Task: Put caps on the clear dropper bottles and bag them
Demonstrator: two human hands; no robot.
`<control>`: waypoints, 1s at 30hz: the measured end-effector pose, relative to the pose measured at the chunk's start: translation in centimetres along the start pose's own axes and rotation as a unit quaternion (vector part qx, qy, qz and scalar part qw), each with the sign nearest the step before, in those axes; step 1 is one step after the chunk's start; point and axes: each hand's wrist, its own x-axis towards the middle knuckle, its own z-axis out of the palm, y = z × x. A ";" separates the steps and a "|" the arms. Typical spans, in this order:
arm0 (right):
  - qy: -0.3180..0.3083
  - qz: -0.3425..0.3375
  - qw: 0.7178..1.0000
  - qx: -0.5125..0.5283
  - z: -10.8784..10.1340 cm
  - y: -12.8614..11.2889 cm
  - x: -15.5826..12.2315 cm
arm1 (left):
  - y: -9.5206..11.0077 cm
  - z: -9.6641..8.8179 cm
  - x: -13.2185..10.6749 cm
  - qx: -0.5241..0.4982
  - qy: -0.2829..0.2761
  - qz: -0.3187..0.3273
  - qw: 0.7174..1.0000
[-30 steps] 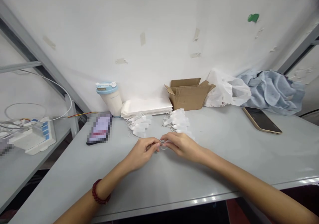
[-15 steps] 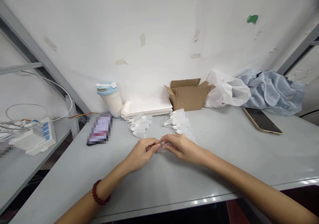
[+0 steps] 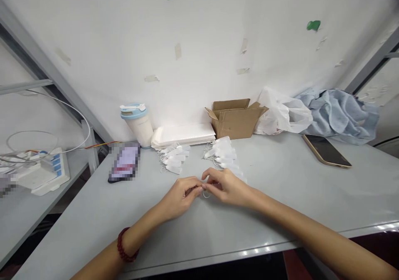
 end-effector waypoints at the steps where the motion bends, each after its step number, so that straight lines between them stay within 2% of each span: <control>1: 0.017 0.012 1.000 -0.006 0.1 0.2 0.0 | 0.1 0.1 -0.1 0.003 -0.001 0.003 1.000; 4: 0.064 0.034 0.997 -0.013 0.6 0.7 0.1 | 0.2 0.5 -0.2 0.009 0.003 0.006 1.000; 8: 0.091 0.024 0.995 -0.019 1.0 0.8 0.1 | 0.2 0.5 -0.2 0.007 0.014 0.004 1.000; 21: 0.076 0.052 0.996 -0.015 0.9 0.3 0.3 | 0.2 0.4 0.1 0.018 0.021 0.005 1.000; 24: 0.063 0.077 0.995 -0.017 0.3 -0.1 0.3 | 0.2 -0.3 0.4 0.027 0.051 0.007 0.998; 27: 0.062 0.093 0.993 -0.039 -0.4 0.0 0.4 | -0.1 -1.3 0.5 0.040 0.110 -0.009 0.993; 30: 0.077 0.082 0.993 -0.035 -1.0 0.2 0.5 | -0.5 -2.0 0.4 0.053 0.164 -0.020 0.985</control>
